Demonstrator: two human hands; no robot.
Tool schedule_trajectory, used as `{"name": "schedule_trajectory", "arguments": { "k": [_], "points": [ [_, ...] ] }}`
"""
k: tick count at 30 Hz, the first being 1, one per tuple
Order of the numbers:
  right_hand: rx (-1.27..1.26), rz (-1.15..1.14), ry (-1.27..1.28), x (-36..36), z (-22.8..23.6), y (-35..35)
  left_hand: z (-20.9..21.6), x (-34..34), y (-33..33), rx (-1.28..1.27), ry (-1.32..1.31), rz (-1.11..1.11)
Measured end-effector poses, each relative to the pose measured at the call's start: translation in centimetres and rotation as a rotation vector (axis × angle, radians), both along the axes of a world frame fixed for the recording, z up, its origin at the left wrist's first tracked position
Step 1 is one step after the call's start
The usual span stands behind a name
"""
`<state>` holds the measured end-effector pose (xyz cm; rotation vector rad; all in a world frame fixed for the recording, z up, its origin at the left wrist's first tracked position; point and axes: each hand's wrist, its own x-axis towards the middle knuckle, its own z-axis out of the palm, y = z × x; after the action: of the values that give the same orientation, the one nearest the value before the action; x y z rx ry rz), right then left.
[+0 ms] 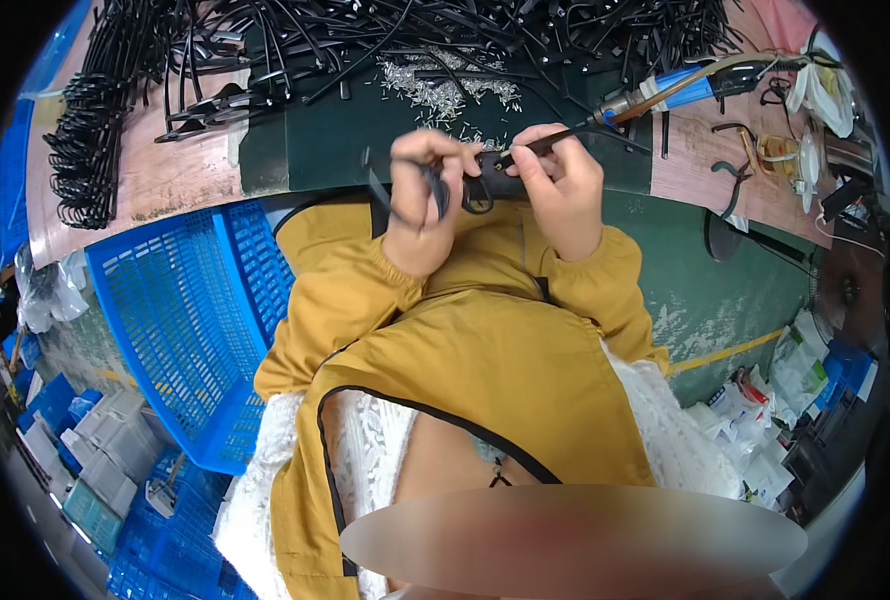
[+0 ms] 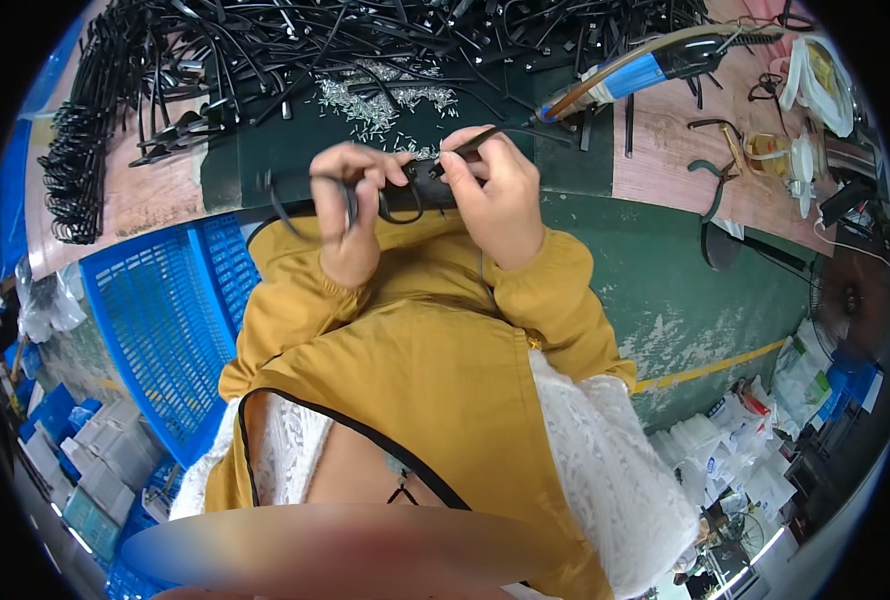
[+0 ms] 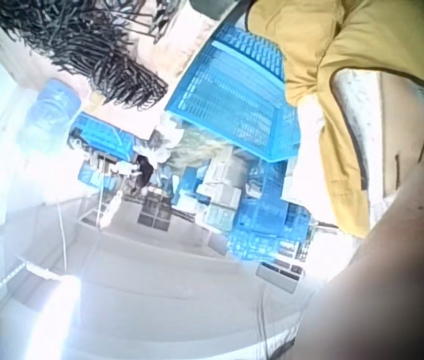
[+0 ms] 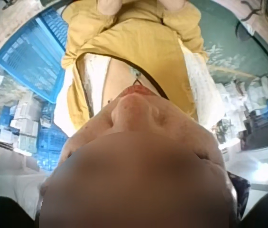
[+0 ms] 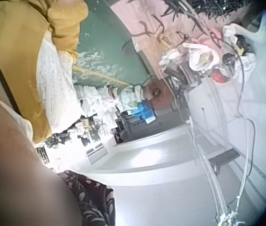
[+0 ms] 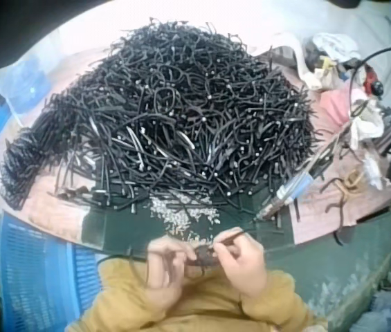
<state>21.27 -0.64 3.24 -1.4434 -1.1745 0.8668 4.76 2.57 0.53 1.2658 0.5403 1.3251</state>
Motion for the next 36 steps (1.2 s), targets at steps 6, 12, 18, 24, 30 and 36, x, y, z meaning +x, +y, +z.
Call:
{"name": "schedule_trajectory", "arguments": {
  "k": [6, 12, 18, 24, 30, 36],
  "points": [
    [-0.011, -0.041, 0.181, -1.2, -1.2, 0.6, -2.8, -3.5, -3.2, 0.041, 0.13, -0.019],
    [-0.043, -0.088, 0.239, -1.8, -0.8, 0.8, -3.6, -3.1, -3.7, 0.16, 0.276, 0.135],
    [0.214, 0.001, -0.259, -1.9, -2.6, 0.3, -3.8, -2.9, -3.7, 0.281, 0.294, 0.096],
    [-0.151, 0.252, -0.096, -0.6, 1.9, 1.5, -0.7, -2.8, -2.6, 0.063, 0.086, 0.137],
    [0.522, 0.529, -0.722, -3.3, 4.9, 10.3, 1.6, -7.1, 0.4, -0.516, -0.11, 0.177],
    [0.776, 0.48, -1.036, -4.8, 3.9, 14.8, 1.3, -7.6, 1.5, -0.555, 0.05, 0.147]
  ]
}}
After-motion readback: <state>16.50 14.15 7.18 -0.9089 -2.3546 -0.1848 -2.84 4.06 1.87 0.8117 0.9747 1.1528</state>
